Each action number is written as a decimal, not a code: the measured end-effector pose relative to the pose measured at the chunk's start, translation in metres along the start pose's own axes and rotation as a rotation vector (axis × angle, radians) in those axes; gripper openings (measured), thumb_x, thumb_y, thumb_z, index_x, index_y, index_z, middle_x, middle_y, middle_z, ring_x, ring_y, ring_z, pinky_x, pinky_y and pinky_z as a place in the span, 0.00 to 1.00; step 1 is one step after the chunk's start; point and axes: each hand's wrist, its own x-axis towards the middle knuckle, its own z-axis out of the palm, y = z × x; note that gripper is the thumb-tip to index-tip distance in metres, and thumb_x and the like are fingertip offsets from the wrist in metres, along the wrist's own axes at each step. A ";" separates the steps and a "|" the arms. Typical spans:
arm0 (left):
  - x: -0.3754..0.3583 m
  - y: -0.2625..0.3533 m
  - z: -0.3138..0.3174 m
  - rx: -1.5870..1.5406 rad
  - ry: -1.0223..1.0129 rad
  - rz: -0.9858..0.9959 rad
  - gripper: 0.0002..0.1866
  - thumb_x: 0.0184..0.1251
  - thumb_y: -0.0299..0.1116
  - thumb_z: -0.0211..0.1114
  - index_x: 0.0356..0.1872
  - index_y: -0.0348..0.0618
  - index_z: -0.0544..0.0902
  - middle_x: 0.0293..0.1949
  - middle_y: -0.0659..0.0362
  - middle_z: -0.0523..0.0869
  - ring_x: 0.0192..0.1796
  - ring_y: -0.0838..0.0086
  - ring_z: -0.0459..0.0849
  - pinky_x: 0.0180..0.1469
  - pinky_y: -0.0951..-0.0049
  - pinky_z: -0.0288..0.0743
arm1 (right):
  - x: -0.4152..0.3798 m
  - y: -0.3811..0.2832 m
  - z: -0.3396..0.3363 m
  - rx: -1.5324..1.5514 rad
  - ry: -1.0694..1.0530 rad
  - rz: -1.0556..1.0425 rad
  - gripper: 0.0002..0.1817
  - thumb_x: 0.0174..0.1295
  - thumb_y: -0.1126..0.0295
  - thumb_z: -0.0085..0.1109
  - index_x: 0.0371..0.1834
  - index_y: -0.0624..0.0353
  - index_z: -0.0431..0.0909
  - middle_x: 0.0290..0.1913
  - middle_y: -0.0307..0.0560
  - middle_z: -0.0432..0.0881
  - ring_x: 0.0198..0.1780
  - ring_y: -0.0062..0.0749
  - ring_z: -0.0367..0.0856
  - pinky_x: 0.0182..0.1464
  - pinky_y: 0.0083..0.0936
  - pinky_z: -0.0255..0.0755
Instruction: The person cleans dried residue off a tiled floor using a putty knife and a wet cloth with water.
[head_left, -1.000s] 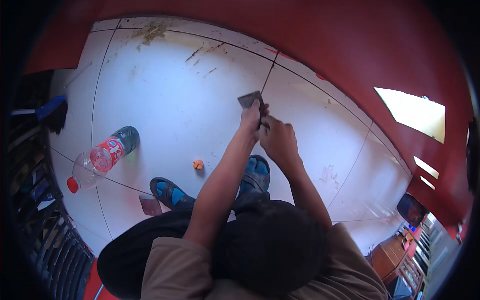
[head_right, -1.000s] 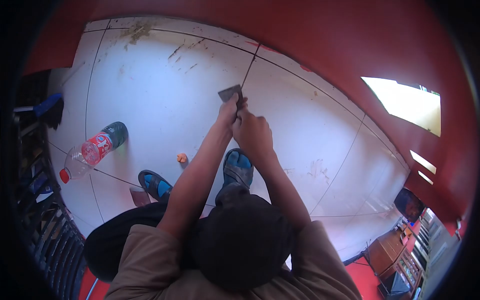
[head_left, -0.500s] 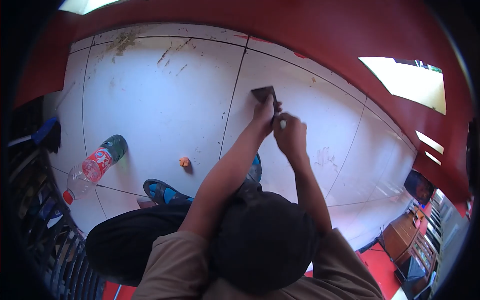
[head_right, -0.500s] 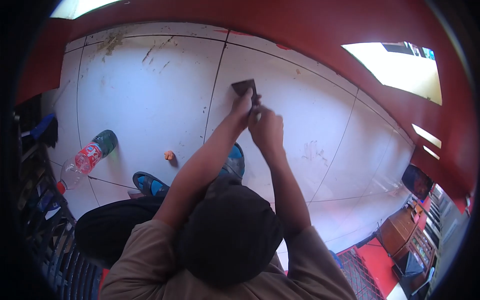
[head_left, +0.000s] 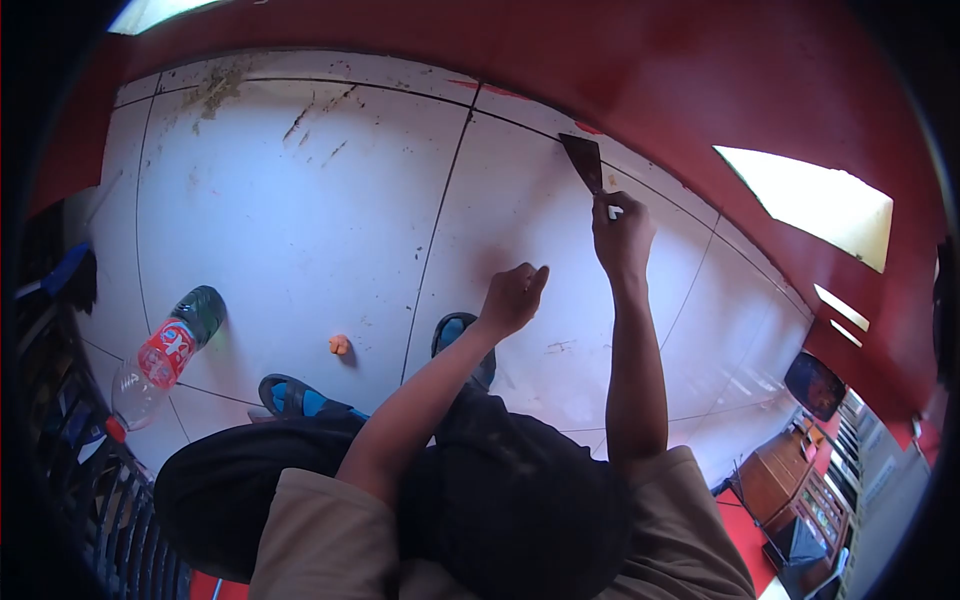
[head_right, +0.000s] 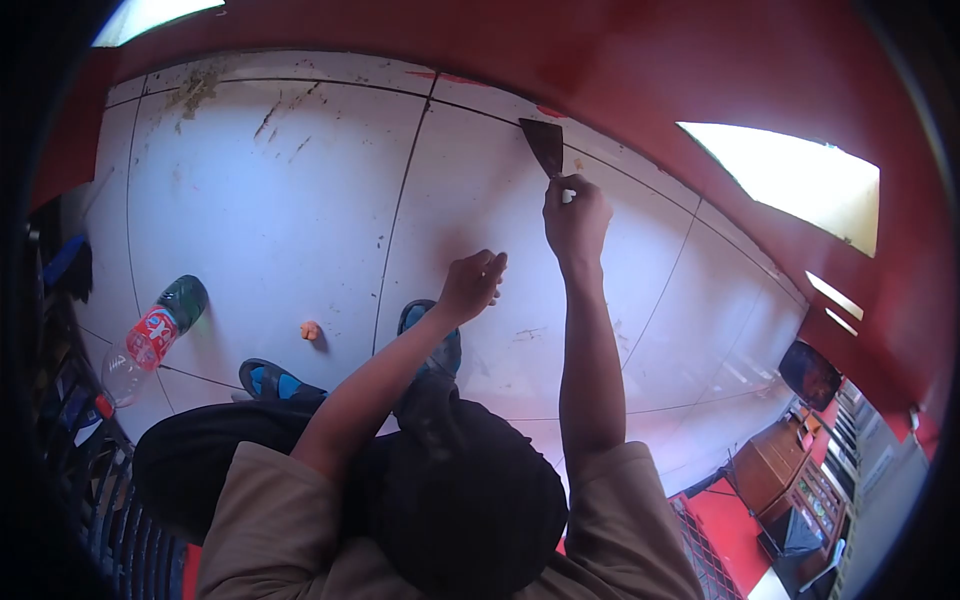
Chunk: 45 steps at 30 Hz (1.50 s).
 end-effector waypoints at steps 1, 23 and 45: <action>-0.003 -0.007 -0.001 0.144 0.038 0.120 0.22 0.76 0.47 0.57 0.32 0.34 0.79 0.29 0.48 0.85 0.27 0.64 0.87 0.29 0.63 0.80 | 0.006 -0.001 0.003 0.008 0.037 -0.040 0.11 0.62 0.67 0.60 0.36 0.63 0.87 0.30 0.64 0.84 0.36 0.60 0.86 0.42 0.43 0.78; -0.072 -0.050 -0.057 0.715 -0.472 1.004 0.06 0.60 0.31 0.63 0.32 0.40 0.81 0.36 0.56 0.83 0.43 0.64 0.83 0.50 0.68 0.77 | 0.007 0.013 -0.017 -0.060 0.013 0.040 0.11 0.62 0.67 0.60 0.40 0.62 0.87 0.29 0.66 0.84 0.36 0.60 0.86 0.42 0.43 0.79; -0.041 -0.049 -0.066 0.609 -0.223 0.757 0.06 0.58 0.31 0.66 0.28 0.41 0.79 0.32 0.54 0.80 0.38 0.59 0.81 0.46 0.63 0.78 | 0.112 0.101 -0.072 -0.183 -0.350 -0.344 0.10 0.56 0.68 0.73 0.34 0.65 0.87 0.22 0.46 0.81 0.24 0.27 0.73 0.36 0.27 0.74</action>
